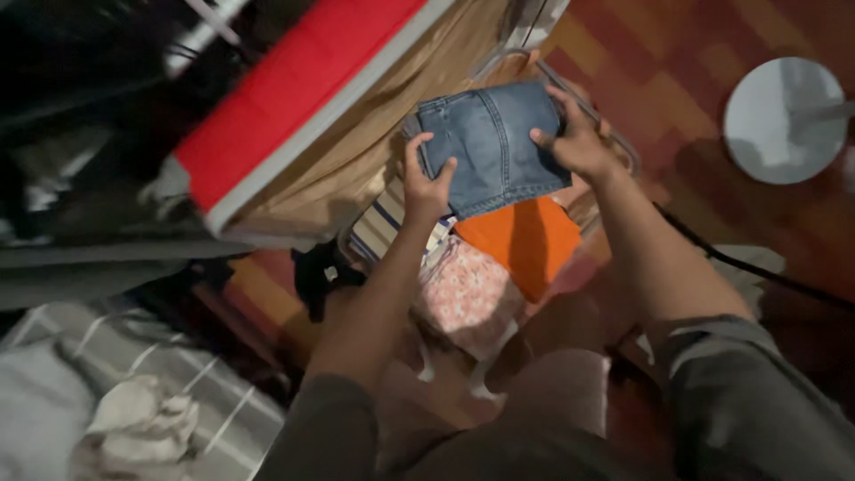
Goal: The person folds various clothing items on a table and places them into an open suitcase. The items handled include a maroon striped shirt, a green patterned garment, a striped towel, denim jeans, a brown top, a white top, and a blue top.
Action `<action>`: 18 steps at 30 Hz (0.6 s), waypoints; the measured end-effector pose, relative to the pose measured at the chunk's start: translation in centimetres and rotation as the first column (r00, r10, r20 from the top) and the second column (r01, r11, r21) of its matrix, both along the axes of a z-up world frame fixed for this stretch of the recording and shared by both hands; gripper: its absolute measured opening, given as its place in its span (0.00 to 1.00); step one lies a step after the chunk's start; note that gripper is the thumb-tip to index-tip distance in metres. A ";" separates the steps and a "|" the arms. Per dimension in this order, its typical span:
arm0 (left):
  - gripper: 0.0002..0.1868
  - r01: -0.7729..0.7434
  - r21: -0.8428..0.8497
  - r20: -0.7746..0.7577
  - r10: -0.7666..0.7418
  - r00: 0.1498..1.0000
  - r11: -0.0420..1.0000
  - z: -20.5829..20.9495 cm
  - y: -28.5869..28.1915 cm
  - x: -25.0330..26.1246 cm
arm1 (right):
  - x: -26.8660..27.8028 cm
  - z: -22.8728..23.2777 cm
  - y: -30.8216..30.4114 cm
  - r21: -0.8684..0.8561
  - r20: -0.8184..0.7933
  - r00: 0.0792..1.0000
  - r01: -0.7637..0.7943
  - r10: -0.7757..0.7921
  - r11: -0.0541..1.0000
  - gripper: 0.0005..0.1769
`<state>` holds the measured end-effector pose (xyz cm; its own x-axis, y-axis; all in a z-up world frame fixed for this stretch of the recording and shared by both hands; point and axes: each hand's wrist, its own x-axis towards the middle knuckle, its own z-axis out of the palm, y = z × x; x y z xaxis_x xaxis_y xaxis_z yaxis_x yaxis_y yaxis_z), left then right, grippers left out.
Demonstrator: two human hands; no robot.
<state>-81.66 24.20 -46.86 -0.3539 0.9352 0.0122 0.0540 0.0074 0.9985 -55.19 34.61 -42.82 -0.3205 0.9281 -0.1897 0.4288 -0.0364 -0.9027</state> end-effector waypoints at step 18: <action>0.31 -0.181 -0.027 -0.021 0.180 0.983 0.983 -17.4 4.8 2.0 | -2.3 -15.0 7.2 0.120 0.052 0.994 -0.104 0.099 0.987 0.41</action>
